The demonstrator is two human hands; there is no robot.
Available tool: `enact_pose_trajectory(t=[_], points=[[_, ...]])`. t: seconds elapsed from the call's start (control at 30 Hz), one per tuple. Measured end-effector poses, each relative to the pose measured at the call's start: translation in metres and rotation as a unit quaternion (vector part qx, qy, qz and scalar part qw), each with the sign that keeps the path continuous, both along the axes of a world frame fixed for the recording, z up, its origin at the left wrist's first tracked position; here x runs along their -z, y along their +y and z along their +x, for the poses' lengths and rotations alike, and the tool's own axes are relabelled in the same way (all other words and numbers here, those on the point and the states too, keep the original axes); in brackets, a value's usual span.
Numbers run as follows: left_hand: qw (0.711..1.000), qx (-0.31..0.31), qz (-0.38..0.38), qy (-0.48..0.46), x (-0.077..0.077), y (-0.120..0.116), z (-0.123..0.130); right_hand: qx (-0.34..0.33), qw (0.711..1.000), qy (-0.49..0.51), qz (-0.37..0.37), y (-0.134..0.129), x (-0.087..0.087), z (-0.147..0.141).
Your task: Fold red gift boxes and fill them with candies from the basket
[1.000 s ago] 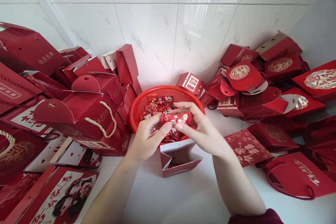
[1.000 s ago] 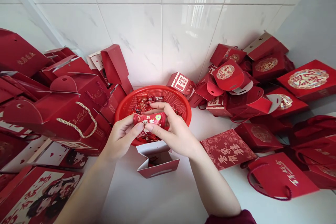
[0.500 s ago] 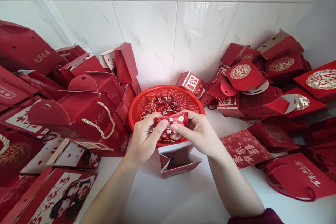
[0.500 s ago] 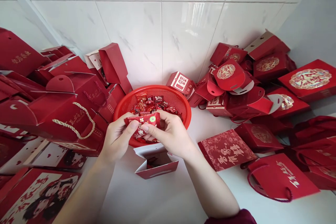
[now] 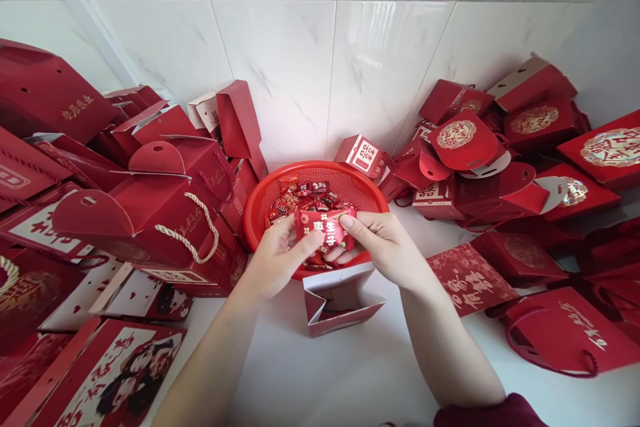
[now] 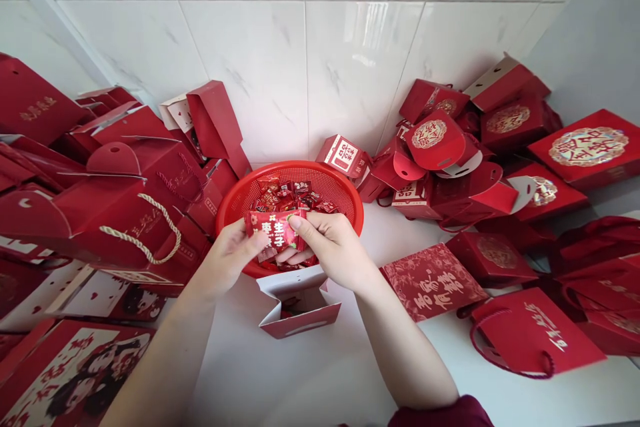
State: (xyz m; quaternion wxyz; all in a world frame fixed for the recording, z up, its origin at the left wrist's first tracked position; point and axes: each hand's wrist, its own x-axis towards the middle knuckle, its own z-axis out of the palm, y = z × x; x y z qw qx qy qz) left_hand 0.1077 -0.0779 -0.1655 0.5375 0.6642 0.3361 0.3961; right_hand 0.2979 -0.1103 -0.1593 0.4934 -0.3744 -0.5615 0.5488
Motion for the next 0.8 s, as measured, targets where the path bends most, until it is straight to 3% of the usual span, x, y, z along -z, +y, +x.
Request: enact_pose_trajectory(t=[0.2, 0.43, 0.8], points=[[0.999, 0.027, 0.006, 0.043, -0.0008, -0.0031, -0.001, 0.016, 0.999, -0.041, 0.016, -0.0021, -0.0005, 0.0021], [0.999, 0.036, 0.007, 0.028, -0.0046, -0.0027, -0.0032, 0.058, 0.981, -0.146, 0.112, 0.0014, 0.0019, 0.0036], [0.996, 0.055, -0.067, -0.019, -0.0072, 0.0023, -0.0035, 0.027, 0.99, -0.123, 0.069, 0.0026, 0.0033, 0.0026]])
